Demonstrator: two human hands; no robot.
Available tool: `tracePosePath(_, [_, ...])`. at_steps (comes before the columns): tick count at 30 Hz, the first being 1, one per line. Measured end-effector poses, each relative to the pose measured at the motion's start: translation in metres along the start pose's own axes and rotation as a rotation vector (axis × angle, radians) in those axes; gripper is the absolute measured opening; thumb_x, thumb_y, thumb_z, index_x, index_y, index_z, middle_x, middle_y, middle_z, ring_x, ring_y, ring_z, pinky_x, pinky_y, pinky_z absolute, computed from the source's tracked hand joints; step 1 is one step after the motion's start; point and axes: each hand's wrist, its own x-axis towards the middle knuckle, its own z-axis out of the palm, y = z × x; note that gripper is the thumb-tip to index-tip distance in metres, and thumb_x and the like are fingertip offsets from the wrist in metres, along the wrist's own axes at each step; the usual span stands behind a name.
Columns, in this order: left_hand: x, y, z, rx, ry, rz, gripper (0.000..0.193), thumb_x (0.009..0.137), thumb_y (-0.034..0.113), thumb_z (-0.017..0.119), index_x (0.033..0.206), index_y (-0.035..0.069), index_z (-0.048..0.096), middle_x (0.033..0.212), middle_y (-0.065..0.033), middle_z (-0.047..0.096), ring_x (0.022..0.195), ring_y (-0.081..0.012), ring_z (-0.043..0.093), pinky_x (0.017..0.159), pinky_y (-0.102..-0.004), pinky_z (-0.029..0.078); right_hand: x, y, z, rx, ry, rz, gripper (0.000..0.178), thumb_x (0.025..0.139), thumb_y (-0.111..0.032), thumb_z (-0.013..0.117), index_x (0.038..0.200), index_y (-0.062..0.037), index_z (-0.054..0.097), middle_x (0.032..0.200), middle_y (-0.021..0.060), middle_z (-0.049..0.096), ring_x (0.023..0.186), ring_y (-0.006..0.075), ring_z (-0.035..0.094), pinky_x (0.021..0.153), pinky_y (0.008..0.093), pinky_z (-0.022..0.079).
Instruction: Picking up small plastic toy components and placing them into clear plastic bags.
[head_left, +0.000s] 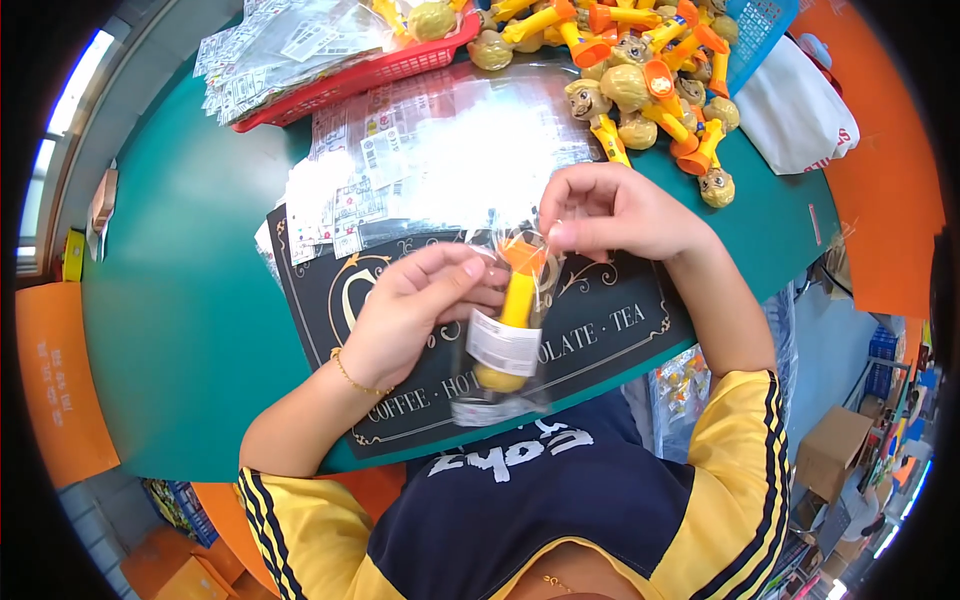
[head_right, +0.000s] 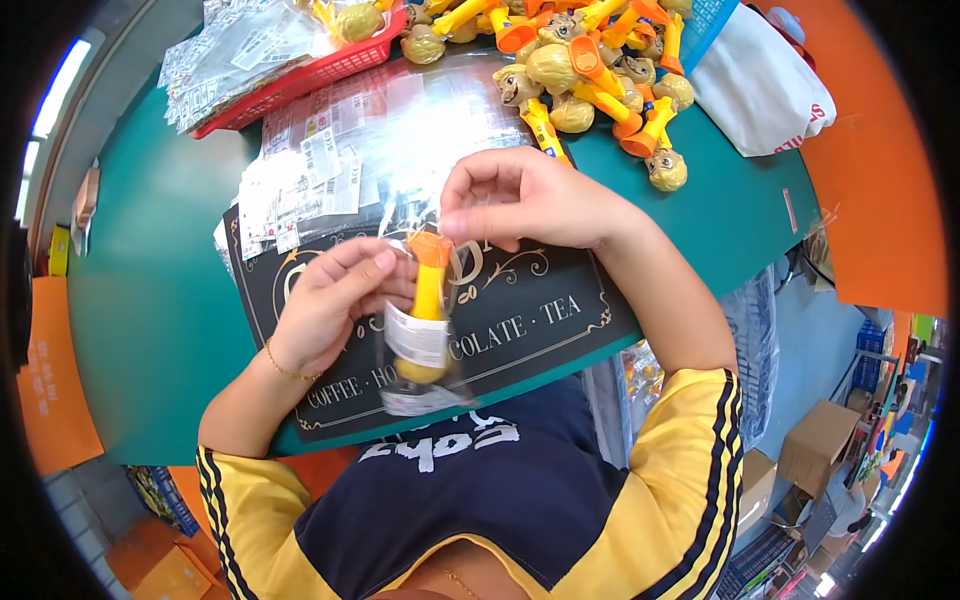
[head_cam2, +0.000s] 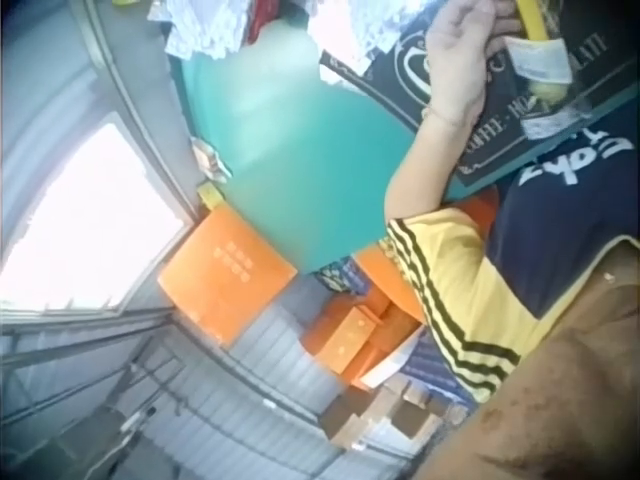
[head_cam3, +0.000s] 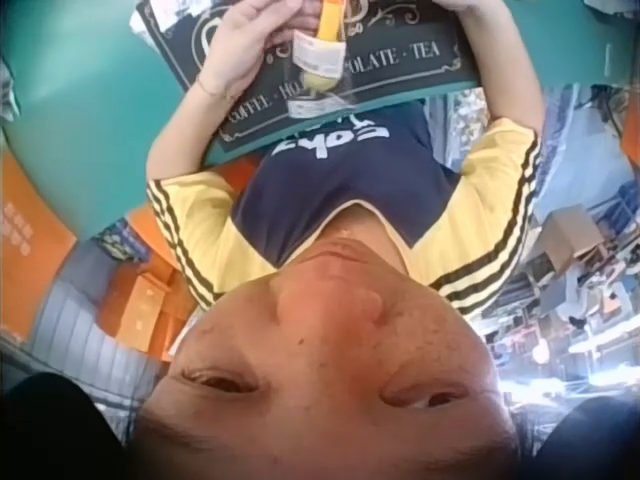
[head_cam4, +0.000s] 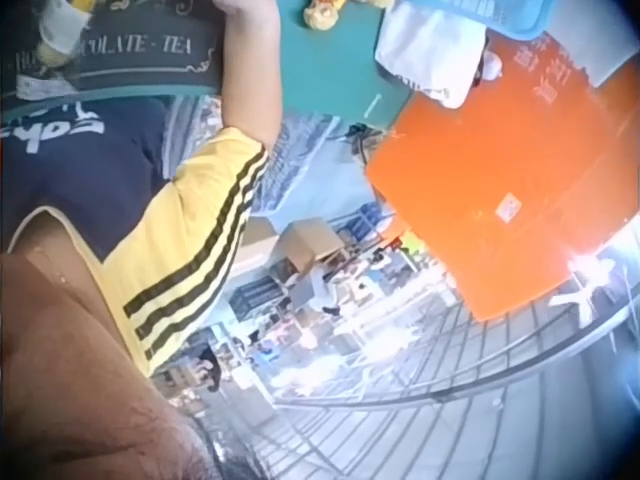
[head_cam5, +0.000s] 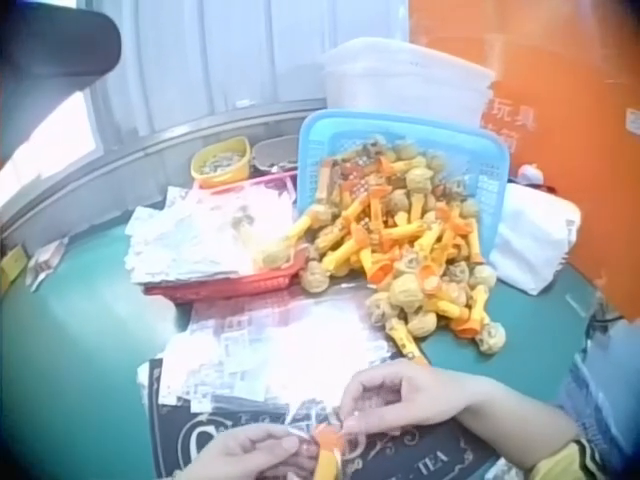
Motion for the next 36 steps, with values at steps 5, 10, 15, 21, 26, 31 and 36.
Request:
tracePosePath(5, [0.004, -0.002, -0.008, -0.024, 0.018, 0.063, 0.019, 0.096, 0.017, 0.051, 0.106, 0.002, 0.057, 0.095, -0.0067, 0.064, 0.083, -0.0104, 0.061, 0.077, -0.0234, 0.050, -0.002, -0.009, -0.006, 0.185, -0.118, 0.354, 0.021, 0.095, -0.016, 0.048, 0.106, 0.0010, 0.056, 0.077, 0.0124, 0.067, 0.040, 0.0040, 0.043, 0.037, 0.0170, 0.031])
tracePosePath(10, [0.005, -0.009, -0.005, 0.125, -0.039, 0.106, 0.018, 0.097, 0.015, 0.048, 0.105, 0.000, 0.053, 0.100, -0.0074, 0.061, 0.086, -0.0134, 0.062, 0.078, -0.0244, 0.050, 0.001, -0.004, -0.009, -0.042, -0.254, 0.380, 0.019, 0.083, -0.006, 0.066, 0.102, -0.0034, 0.069, 0.082, 0.0057, 0.069, 0.050, 0.0052, 0.051, 0.045, 0.0176, 0.038])
tracePosePath(15, [0.007, -0.009, -0.005, 0.130, -0.089, 0.072, 0.016, 0.098, 0.015, 0.045, 0.101, 0.000, 0.051, 0.104, -0.0099, 0.061, 0.086, -0.0136, 0.062, 0.078, -0.0251, 0.051, 0.004, 0.010, -0.006, -0.356, -0.228, 0.018, 0.035, 0.071, -0.003, 0.076, 0.105, -0.0084, 0.070, 0.080, 0.0018, 0.065, 0.065, 0.0081, 0.050, 0.058, 0.0239, 0.040])
tracePosePath(21, [0.007, -0.007, -0.007, 0.188, -0.098, 0.038, 0.016, 0.099, 0.017, 0.043, 0.101, 0.002, 0.049, 0.107, -0.0129, 0.062, 0.085, -0.0139, 0.063, 0.075, -0.0243, 0.051, 0.005, 0.013, 0.005, -0.462, -0.209, -0.118, 0.046, 0.060, -0.007, 0.081, 0.104, -0.0125, 0.071, 0.070, -0.0002, 0.054, 0.063, 0.0110, 0.047, 0.057, 0.0248, 0.038])
tracePosePath(26, [0.005, -0.007, -0.004, 0.141, -0.080, 0.028, 0.017, 0.098, 0.017, 0.045, 0.099, 0.002, 0.051, 0.103, -0.0112, 0.064, 0.080, -0.0102, 0.060, 0.075, -0.0240, 0.050, 0.004, 0.010, 0.009, -0.553, -0.232, -0.197, 0.043, 0.061, -0.008, 0.081, 0.102, -0.0131, 0.071, 0.067, 0.0001, 0.049, 0.063, 0.0141, 0.047, 0.057, 0.0266, 0.039])
tracePosePath(31, [0.006, -0.009, -0.007, 0.218, -0.043, 0.058, 0.018, 0.097, 0.019, 0.048, 0.098, 0.002, 0.051, 0.102, -0.0101, 0.064, 0.077, -0.0096, 0.059, 0.074, -0.0240, 0.049, 0.007, 0.009, 0.008, -0.519, -0.253, -0.010, 0.034, 0.068, -0.011, 0.078, 0.102, -0.0107, 0.071, 0.063, 0.0009, 0.052, 0.058, 0.0118, 0.049, 0.055, 0.0262, 0.041])
tracePosePath(36, [0.005, -0.005, -0.002, 0.204, -0.070, 0.038, 0.018, 0.098, 0.019, 0.046, 0.098, 0.001, 0.051, 0.102, -0.0129, 0.064, 0.083, -0.0126, 0.063, 0.072, -0.0244, 0.050, 0.006, 0.016, 0.007, -0.391, -0.199, 0.031, 0.020, 0.078, -0.010, 0.072, 0.097, -0.0044, 0.071, 0.076, 0.0073, 0.067, 0.060, 0.0111, 0.056, 0.055, 0.0252, 0.042])
